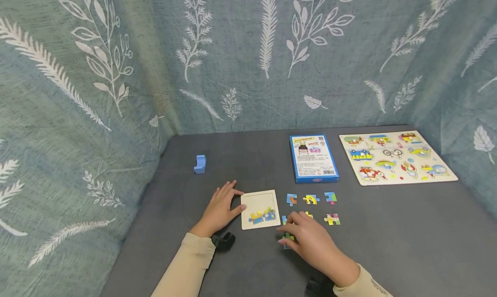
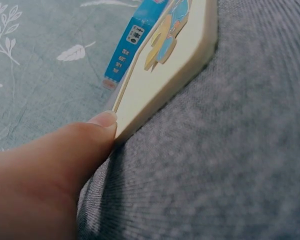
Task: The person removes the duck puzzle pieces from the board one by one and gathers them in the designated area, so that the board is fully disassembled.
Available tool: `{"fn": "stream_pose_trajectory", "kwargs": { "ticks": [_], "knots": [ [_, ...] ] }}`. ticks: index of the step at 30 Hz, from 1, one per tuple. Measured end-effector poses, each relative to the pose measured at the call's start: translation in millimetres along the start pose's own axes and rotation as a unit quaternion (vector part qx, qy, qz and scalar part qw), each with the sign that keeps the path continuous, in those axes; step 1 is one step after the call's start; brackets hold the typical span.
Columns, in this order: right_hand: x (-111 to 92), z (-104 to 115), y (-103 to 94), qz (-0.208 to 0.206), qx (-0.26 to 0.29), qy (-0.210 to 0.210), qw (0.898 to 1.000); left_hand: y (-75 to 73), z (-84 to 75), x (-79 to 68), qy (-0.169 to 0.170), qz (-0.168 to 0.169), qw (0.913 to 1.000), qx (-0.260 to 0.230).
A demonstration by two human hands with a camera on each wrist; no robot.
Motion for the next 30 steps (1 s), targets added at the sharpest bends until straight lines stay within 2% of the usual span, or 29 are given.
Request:
{"fn": "stream_pose_trajectory", "kwargs": {
  "ticks": [3, 7, 10, 13, 20, 30],
  "knots": [
    [23, 14, 2.9, -0.008, -0.005, -0.005, 1.0, -1.5, -0.1, 0.9, 0.003, -0.003, 1.0, -0.001],
    [46, 24, 23.2, 0.019, -0.055, -0.019, 0.998, -2.8, -0.7, 1.2, 0.005, -0.01, 0.9999, -0.002],
    [52, 23, 42.0, 0.054, -0.111, -0.027, 0.992, -1.4, -2.1, 0.2, 0.005, -0.008, 1.0, -0.001],
    [50, 22, 53.5, 0.063, -0.134, -0.032, 0.988, 0.5, -4.0, -1.5, 0.007, -0.001, 1.0, -0.001],
    [52, 22, 58.3, 0.014, -0.062, -0.015, 0.998, -3.1, -5.3, -3.0, 0.009, -0.013, 0.9999, -0.006],
    [58, 18, 66.1, -0.005, 0.008, 0.001, 1.0, -3.8, -3.7, -3.2, 0.016, -0.019, 0.9996, -0.01]
  ]
}}
Point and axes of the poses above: each hand's wrist, its own x-axis towards the middle knuckle, its own y-axis out of the palm, z = x × y, the point moved 3 cm from there along x, towards the middle knuckle, and after that the axes turned 13 degrees about -z, right-handed, at the moved point
